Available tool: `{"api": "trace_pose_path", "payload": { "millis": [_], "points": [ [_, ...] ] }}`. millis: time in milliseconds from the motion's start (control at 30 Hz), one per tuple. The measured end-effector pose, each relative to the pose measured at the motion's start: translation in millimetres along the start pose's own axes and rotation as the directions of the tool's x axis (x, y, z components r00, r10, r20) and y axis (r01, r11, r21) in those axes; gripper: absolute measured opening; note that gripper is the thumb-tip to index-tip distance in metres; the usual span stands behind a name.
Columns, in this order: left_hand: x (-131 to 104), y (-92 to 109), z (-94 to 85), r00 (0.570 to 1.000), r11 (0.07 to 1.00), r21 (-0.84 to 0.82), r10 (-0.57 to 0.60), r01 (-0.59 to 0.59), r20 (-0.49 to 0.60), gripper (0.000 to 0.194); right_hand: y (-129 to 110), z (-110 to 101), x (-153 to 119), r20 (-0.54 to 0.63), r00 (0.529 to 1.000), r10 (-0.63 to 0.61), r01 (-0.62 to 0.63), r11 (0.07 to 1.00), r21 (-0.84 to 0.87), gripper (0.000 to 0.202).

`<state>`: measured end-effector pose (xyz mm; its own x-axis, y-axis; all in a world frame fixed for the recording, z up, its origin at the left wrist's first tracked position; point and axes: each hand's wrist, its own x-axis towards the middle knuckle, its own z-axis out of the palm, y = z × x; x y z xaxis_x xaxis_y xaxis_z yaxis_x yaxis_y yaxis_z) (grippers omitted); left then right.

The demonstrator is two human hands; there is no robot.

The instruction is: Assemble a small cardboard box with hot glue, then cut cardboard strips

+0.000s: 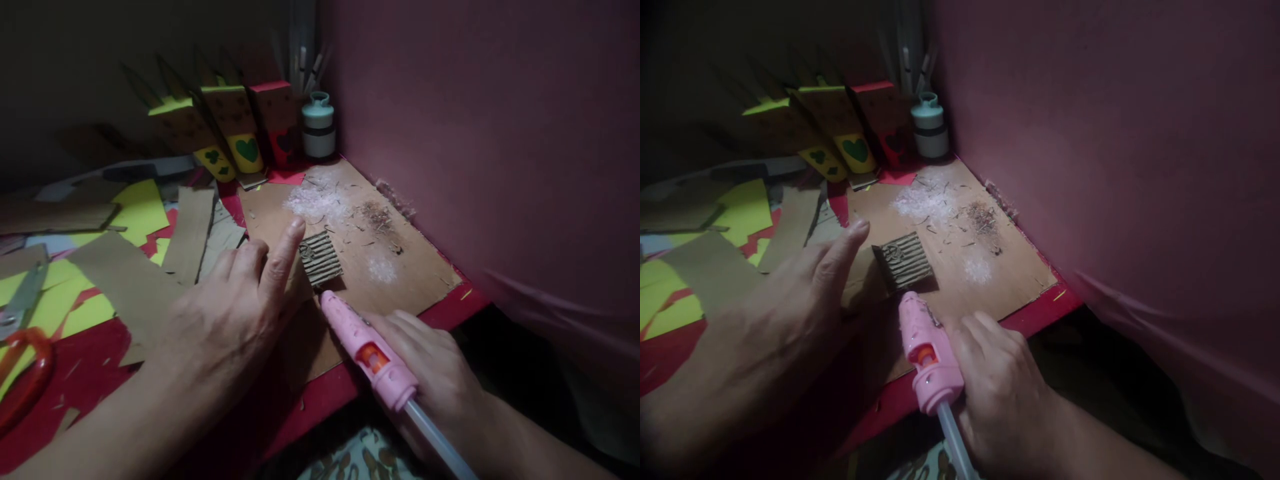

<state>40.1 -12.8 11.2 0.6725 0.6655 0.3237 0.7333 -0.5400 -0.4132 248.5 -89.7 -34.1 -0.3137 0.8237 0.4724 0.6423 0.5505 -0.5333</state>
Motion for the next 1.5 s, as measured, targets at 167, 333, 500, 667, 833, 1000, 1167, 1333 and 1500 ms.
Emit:
{"api": "trace_pose_path", "payload": {
  "millis": [167,333,500,667,833,1000,1167,1333,1500],
  "points": [
    [-2.8,-0.4,2.6,1.000,1.000,-0.025,0.002,-0.002,-0.001,0.053,0.2,0.9,0.3,0.010,1.000,-0.008,0.007,1.000,0.013,0.038],
    [-0.5,-0.9,1.7,1.000,0.999,-0.048,-0.022,0.022,-0.007,0.052,1.8,1.7,-1.9,-0.001,1.000,0.012,-0.012,1.000,0.003,0.034],
    [-0.3,-4.0,4.3,0.999,0.993,-0.110,-0.049,0.051,0.020,0.058,11.2,-5.4,-7.9,-0.122,0.985,-0.120,0.108,0.989,-0.100,0.042],
    [-3.1,-10.7,9.8,0.987,0.958,-0.240,-0.141,0.155,0.075,0.079,30.0,-20.5,-3.6,-0.168,0.980,-0.105,0.045,0.945,-0.325,0.048],
    [-2.9,-20.9,18.4,0.980,0.926,-0.328,-0.155,0.189,0.126,0.098,55.0,-27.1,26.3,-0.122,0.992,-0.036,-0.035,0.843,-0.537,0.050],
    [-3.6,-28.1,22.8,0.961,0.885,-0.411,-0.124,0.219,0.246,0.099,80.5,-24.7,64.4,0.022,0.963,0.270,-0.175,0.681,-0.711,0.057],
    [-4.4,-31.5,27.2,0.951,0.843,-0.483,-0.100,0.236,0.291,0.099,92.9,-30.7,78.5,0.114,0.922,0.370,-0.184,0.677,-0.713,0.056],
    [-2.8,-31.7,31.2,0.953,0.832,-0.512,-0.061,0.214,0.298,0.099,68.7,-35.6,75.4,0.012,0.966,0.257,-0.183,0.718,-0.671,0.048],
    [-2.2,-30.9,27.5,0.960,0.809,-0.551,-0.054,0.204,0.275,0.099,31.0,-13.7,71.2,-0.087,0.989,0.116,-0.122,0.991,-0.062,0.042]
  ]
}}
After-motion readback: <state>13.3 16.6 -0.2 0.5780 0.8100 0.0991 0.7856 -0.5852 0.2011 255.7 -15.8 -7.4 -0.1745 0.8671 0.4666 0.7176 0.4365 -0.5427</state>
